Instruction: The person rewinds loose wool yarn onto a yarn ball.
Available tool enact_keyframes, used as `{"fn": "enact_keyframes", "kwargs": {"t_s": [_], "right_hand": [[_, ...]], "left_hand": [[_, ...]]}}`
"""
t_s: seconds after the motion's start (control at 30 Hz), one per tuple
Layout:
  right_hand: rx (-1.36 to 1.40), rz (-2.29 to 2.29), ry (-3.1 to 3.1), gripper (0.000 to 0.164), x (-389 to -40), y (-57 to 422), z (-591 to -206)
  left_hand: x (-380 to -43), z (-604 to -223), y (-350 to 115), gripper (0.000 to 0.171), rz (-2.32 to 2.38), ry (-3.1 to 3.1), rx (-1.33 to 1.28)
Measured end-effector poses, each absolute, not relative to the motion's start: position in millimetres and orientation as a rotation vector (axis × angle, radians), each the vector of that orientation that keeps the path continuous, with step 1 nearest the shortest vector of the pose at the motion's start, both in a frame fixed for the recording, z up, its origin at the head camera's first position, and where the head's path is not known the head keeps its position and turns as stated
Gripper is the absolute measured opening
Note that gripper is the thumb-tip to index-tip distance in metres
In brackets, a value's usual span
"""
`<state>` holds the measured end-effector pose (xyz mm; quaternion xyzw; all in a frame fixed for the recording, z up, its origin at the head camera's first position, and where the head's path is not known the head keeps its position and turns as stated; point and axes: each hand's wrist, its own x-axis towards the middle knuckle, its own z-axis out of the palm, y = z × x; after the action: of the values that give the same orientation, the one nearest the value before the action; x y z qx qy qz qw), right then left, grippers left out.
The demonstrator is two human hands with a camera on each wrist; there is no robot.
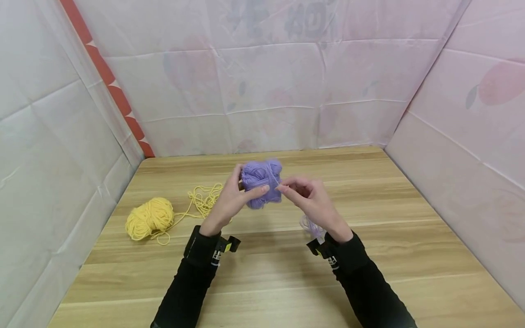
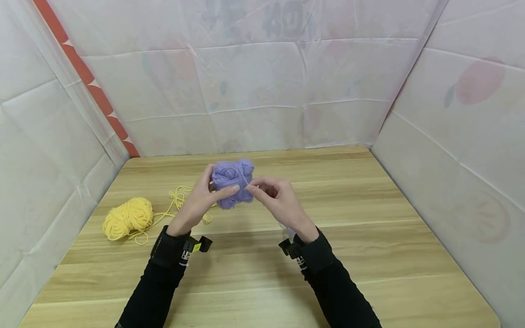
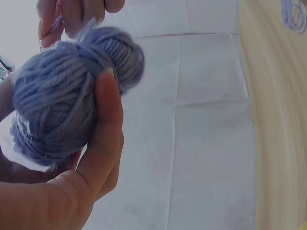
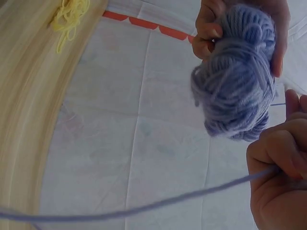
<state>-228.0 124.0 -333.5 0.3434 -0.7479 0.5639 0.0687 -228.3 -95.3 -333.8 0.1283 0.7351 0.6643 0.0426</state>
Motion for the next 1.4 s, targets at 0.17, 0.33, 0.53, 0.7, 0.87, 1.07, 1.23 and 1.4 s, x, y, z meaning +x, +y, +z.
{"fn": "enact_keyframes", "kwargs": {"t_s": [0.17, 0.33, 0.53, 0.7, 0.87, 1.07, 1.23, 1.4], "right_hand": [[1.06, 1.653, -2.32, 0.014, -226.9, 121.9, -334.4], [1.104, 1.636, -2.408, 0.015, -226.9, 120.9, -335.8], [1.12, 1.644, -2.491, 0.015, -231.5, 119.1, -340.2], [1.123, 1.719, -2.501, 0.018, -241.2, 120.3, -347.0], [1.08, 1.866, -2.49, 0.021, -250.4, 127.6, -352.4], [1.004, 1.925, -2.498, 0.01, -256.4, 139.1, -354.1], [0.855, 2.075, -2.538, 0.013, -258.1, 142.3, -352.4], [0.724, 2.117, -2.524, 0.013, -256.7, 138.7, -348.9]], "left_hand": [[-230.2, -334.6, -95.7, 0.062, 2.196, 2.193, 0.367], [-229.9, -334.9, -97.5, 0.061, 2.332, 2.099, 0.379], [-228.2, -332.8, -98.5, 0.058, 2.446, 1.935, 0.43], [-225.6, -329.1, -99.3, 0.057, 2.447, 1.82, 0.524], [-224.6, -327.3, -101.1, 0.058, 2.319, 1.773, 0.641], [-223.2, -326.6, -105.3, 0.06, 2.048, 1.822, 0.777], [-221.6, -327.9, -107.7, 0.064, 1.825, 1.872, 0.851], [-222.6, -331.6, -107.7, 0.07, 1.581, 2.043, 0.905]]}}
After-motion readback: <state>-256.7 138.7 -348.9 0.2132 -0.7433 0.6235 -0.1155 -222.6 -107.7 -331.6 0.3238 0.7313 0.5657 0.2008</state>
